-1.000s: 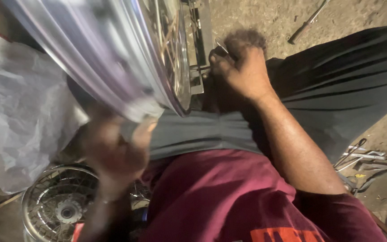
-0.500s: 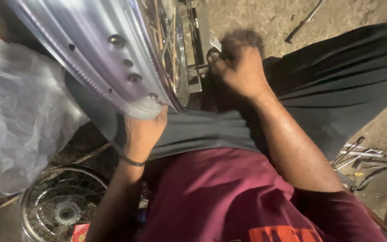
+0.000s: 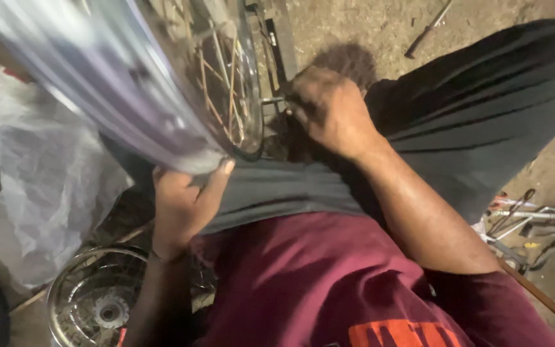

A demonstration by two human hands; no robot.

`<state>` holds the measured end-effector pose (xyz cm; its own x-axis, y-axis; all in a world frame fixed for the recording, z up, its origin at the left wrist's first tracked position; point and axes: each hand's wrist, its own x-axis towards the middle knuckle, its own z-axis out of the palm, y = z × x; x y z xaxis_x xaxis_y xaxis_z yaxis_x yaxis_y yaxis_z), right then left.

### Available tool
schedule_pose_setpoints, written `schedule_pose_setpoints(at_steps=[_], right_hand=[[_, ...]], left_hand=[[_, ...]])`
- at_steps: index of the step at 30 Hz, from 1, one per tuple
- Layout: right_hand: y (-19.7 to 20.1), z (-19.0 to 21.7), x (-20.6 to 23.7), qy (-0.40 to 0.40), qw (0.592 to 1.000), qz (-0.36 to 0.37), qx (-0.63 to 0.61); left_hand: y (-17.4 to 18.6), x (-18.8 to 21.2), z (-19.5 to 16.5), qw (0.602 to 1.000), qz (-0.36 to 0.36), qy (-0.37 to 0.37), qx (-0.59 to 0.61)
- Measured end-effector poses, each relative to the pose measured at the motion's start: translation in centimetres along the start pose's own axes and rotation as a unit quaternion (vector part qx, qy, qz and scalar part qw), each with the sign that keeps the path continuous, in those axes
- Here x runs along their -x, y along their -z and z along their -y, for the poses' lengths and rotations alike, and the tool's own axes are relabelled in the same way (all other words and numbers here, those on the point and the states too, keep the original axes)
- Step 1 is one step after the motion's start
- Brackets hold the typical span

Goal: The person sits on the ground and uses a spoke wrench to tighten the spokes on a bicycle wheel mounted in a truing stand. They rotate the wheel and adjust multiple spokes sequentially.

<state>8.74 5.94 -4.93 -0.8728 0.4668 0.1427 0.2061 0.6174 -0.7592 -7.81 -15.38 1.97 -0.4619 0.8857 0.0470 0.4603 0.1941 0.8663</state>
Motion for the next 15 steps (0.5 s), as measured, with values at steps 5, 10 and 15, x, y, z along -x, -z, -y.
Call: schedule_pose_setpoints(at_steps=[5, 10, 15], right_hand=[[4.2, 5.4, -1.5, 0.084, 0.995, -0.057, 0.008], [7.2, 10.3, -4.7, 0.101, 0.991, -0.081, 0.029], [8.0, 12.1, -7.0, 0.140, 0.979, -0.122, 0.077]], left_hand=[[-0.1, -1.8, -3.2, 0.993, -0.098, -0.053, 0.034], [-0.1, -3.5, -4.5, 0.982, -0.168, 0.019, 0.085], [0.9, -5.2, -5.4, 0.976, -0.180, 0.027, 0.124]])
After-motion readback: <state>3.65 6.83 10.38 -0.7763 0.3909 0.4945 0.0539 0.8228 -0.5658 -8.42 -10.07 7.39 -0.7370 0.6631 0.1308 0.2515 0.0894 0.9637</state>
